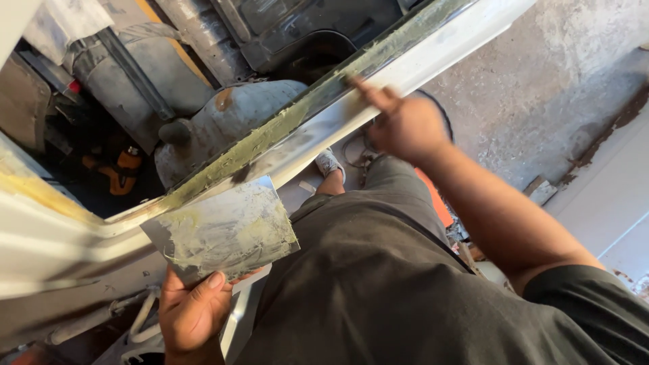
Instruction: The person applies a greenish body filler to the edge of a white car door using a metal spreader. They repeatedly scoop the compound from a small metal palette held in the left hand and smooth it onto the door's frame.
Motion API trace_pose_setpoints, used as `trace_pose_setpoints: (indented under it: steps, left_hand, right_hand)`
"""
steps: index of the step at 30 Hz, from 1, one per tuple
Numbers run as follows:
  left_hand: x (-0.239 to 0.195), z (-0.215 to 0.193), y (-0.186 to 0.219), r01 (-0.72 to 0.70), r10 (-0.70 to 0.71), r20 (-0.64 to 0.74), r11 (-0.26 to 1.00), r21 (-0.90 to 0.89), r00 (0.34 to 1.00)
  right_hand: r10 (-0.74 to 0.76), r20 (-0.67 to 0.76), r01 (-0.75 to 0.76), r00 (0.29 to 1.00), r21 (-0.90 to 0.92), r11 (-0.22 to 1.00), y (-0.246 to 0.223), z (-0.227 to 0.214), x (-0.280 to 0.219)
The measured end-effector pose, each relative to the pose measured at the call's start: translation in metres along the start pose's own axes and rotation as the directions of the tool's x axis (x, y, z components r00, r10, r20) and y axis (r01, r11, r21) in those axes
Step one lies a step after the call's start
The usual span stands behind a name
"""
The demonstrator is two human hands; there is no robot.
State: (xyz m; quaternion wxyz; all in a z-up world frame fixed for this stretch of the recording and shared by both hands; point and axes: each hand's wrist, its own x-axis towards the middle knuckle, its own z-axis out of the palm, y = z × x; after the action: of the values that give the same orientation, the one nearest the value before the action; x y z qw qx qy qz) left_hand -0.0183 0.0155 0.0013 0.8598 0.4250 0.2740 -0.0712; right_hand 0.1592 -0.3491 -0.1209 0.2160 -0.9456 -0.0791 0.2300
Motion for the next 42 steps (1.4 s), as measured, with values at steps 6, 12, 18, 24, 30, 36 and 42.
trace_pose_setpoints:
  steps: [6, 12, 18, 24, 30, 36, 42]
  left_hand:
    - [-0.007, 0.0, 0.004, 0.005, -0.007, -0.073, 0.999, -0.036, 0.997]
    - [-0.007, -0.03, -0.005, -0.053, 0.053, -0.018, 0.998, 0.026, 0.998]
    - [-0.006, -0.027, -0.006, -0.054, 0.054, 0.002, 0.999, -0.009, 0.999]
    - [-0.008, -0.029, -0.004, -0.047, 0.047, -0.006, 0.999, 0.003, 0.999]
    - [-0.014, -0.029, 0.001, -0.025, 0.027, 0.028, 0.997, -0.07, 0.999]
    - [-0.016, -0.036, -0.005, -0.094, 0.095, 0.03, 0.995, -0.027, 0.995]
    - [-0.01, -0.034, -0.003, -0.034, 0.034, 0.01, 0.999, -0.039, 0.999]
  right_hand:
    - [0.097, -0.373, -0.04, 0.923, 0.156, 0.987, 0.06, -0.013, -0.003]
    - [0.199, -0.157, -0.186, 0.967, 0.096, 0.978, 0.035, 0.017, 0.008]
    - [-0.207, -0.134, 0.205, 0.969, -0.026, 0.978, 0.005, 0.052, -0.008]
    - [-0.076, -0.073, 0.031, 0.994, -0.48, 0.876, 0.009, 0.013, 0.003]
    - [-0.04, -0.218, -0.077, 0.975, -0.502, 0.862, 0.051, -0.007, 0.002]
    - [-0.088, -0.494, -0.128, 0.865, -0.387, 0.913, 0.081, 0.011, 0.0]
    - [-0.317, -0.001, 0.304, 0.948, -0.282, 0.91, -0.018, 0.058, 0.006]
